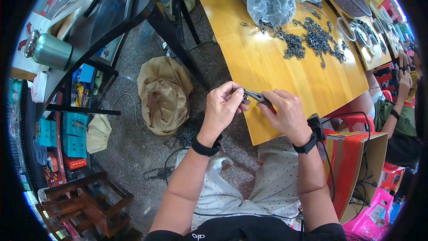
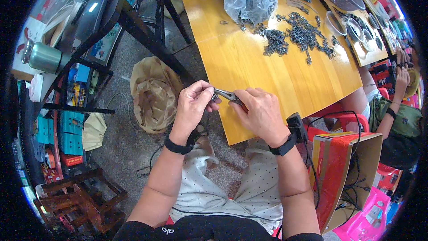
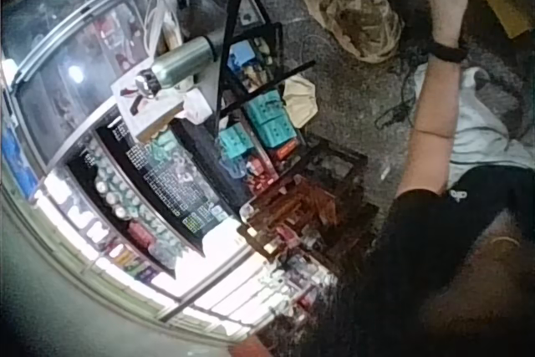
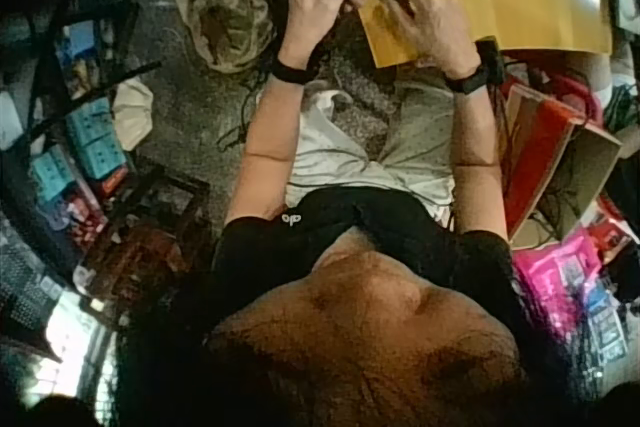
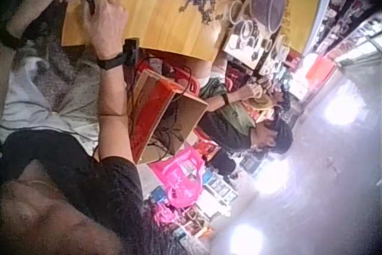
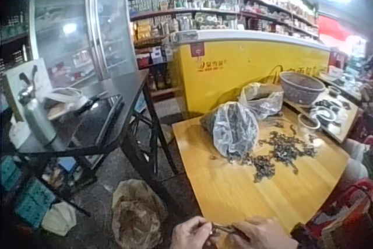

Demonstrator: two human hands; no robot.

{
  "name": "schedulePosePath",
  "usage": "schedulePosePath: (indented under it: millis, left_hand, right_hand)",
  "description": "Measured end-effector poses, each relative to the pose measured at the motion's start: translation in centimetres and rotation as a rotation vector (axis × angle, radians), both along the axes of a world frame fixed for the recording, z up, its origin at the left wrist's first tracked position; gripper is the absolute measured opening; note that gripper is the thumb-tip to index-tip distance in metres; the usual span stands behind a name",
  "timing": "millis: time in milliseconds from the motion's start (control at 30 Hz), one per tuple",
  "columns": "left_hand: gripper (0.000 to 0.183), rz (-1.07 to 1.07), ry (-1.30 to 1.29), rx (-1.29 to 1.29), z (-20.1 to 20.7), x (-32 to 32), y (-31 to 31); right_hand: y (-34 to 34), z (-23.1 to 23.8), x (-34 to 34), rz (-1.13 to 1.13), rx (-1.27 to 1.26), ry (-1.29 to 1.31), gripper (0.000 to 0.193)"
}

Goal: Assembling small metal and plastic components using pliers.

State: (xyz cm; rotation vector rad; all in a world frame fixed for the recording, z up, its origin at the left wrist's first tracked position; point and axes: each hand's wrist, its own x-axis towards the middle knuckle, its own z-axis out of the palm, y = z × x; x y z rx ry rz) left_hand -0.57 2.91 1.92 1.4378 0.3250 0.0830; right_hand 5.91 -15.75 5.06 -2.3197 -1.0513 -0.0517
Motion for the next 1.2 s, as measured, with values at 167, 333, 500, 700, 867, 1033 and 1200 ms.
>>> schedulePosePath:
  millis: [167, 333, 500, 700, 867, 1033, 1200]
  left_hand:
    - [0.019, -0.027, 0.024, -0.055, 0.1, -0.2, 0.1]
    - [0.019, -0.053, 0.063, -0.171, 0.2, -0.4, 0.3]
    - [0.021, -0.114, -0.023, -0.046, 0.0, -0.2, 0.4]
    - [0.024, -0.155, -0.120, 0.085, 0.0, -0.2, 1.1]
    - [0.023, -0.132, -0.097, 0.189, 0.4, 0.0, 0.7]
    - [0.019, -0.094, -0.091, 0.252, 0.3, 0.1, 0.3]
    - [0.017, -0.041, -0.217, 0.506, 0.3, 0.1, 0.2]
  right_hand:
    - [-0.1, 0.2, 0.5, 0.037, -0.041, -0.153, 0.016]
    - [-0.2, 0.6, 0.8, 0.077, -0.026, -0.301, 0.018]
    - [-0.5, 0.3, 1.1, 0.066, -0.028, -0.214, 0.018]
    - [-0.7, 0.0, 1.3, 0.062, -0.017, -0.153, 0.017]
    - [-1.2, -0.1, 1.6, 0.060, -0.056, -0.153, 0.018]
    - [-1.3, 0.0, 1.7, 0.074, -0.076, -0.155, 0.017]
    - [-1.2, 0.0, 1.6, 0.058, -0.080, -0.162, 0.017]
